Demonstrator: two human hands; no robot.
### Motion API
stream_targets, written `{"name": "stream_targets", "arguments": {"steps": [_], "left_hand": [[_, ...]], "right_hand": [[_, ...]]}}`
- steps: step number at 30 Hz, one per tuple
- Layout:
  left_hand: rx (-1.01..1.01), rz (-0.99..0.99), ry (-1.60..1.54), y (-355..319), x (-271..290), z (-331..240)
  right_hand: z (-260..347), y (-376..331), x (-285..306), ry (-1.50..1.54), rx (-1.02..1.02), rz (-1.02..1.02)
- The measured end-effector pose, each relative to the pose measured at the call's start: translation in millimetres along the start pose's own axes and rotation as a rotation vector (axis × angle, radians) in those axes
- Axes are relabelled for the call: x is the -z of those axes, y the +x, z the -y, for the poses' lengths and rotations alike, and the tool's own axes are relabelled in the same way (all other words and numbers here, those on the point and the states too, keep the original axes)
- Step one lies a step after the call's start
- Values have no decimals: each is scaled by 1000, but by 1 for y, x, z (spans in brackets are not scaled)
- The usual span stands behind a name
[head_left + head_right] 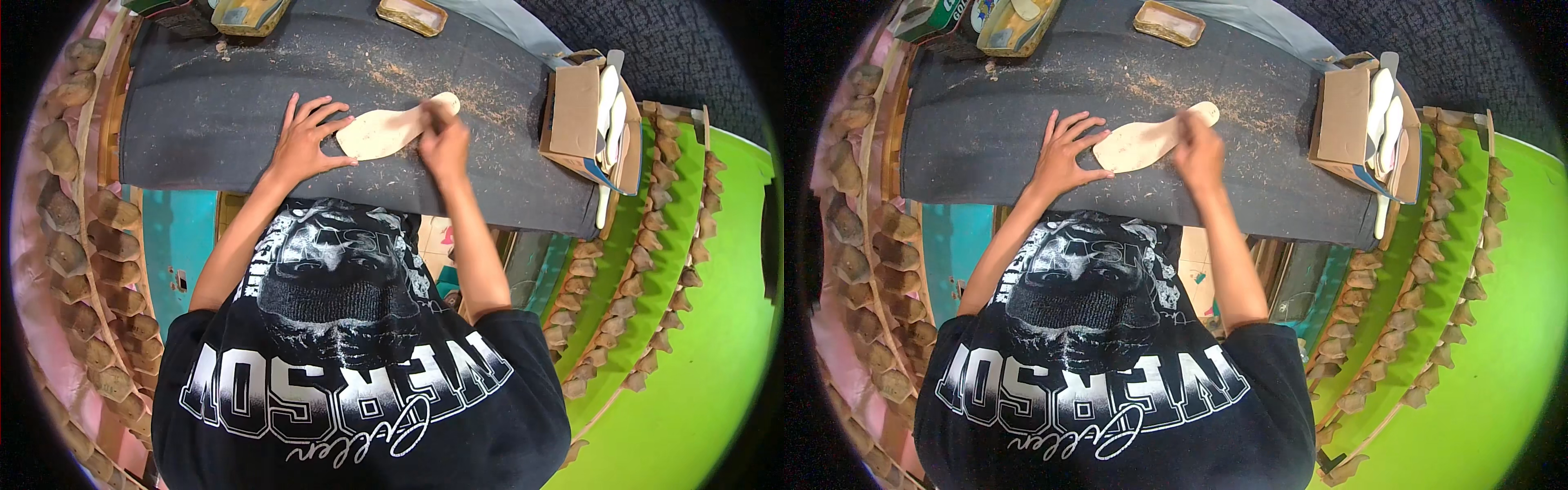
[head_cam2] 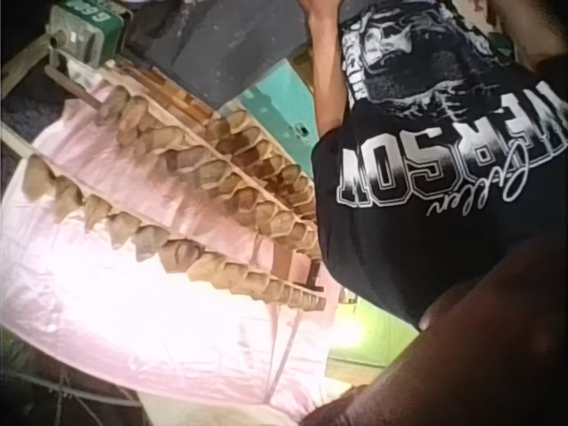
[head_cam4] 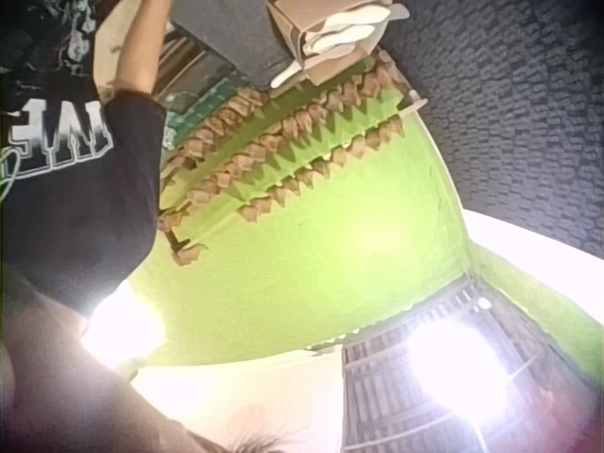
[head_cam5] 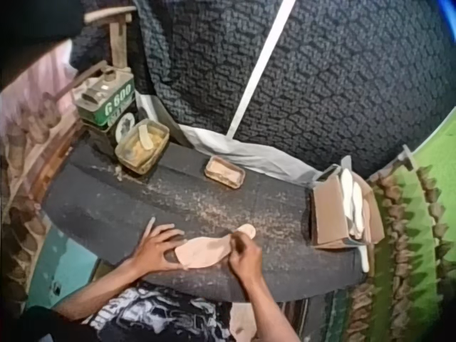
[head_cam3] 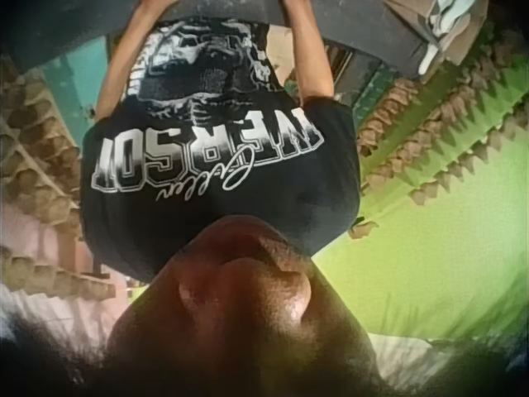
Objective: The person takes a shoe sole from a box, applies glue to it with a brush, and places it into a basket. The person then takes another shoe sole from the box, places it on the work table, and dips the brush into a glue tray.
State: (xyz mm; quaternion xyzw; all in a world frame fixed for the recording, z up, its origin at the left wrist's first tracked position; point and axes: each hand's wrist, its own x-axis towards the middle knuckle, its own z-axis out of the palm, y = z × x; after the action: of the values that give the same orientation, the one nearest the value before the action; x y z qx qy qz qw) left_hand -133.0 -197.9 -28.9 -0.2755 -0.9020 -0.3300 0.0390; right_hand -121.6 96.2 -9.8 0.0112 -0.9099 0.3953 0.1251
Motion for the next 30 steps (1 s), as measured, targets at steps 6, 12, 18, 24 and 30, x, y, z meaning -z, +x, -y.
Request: {"name": "stream_targets", "arguments": {"steps": [6,12,18,24,30], "left_hand": [[24,14,0,0,0,-1],[2,28,-29,-5,3,8],[-16,2,12,-3,3,3],[-20,-1,22,-3,0,4],[-3,8,25,-2,2,1]], "right_hand": [[-30,44,20,-242,-27,-227],[18,-19,0,-255,12,-152],[11,-11,25,-217,-46,-193],[54,-43,-26,-117,263,21],[44,-42,-23,-54,173,113]]}}
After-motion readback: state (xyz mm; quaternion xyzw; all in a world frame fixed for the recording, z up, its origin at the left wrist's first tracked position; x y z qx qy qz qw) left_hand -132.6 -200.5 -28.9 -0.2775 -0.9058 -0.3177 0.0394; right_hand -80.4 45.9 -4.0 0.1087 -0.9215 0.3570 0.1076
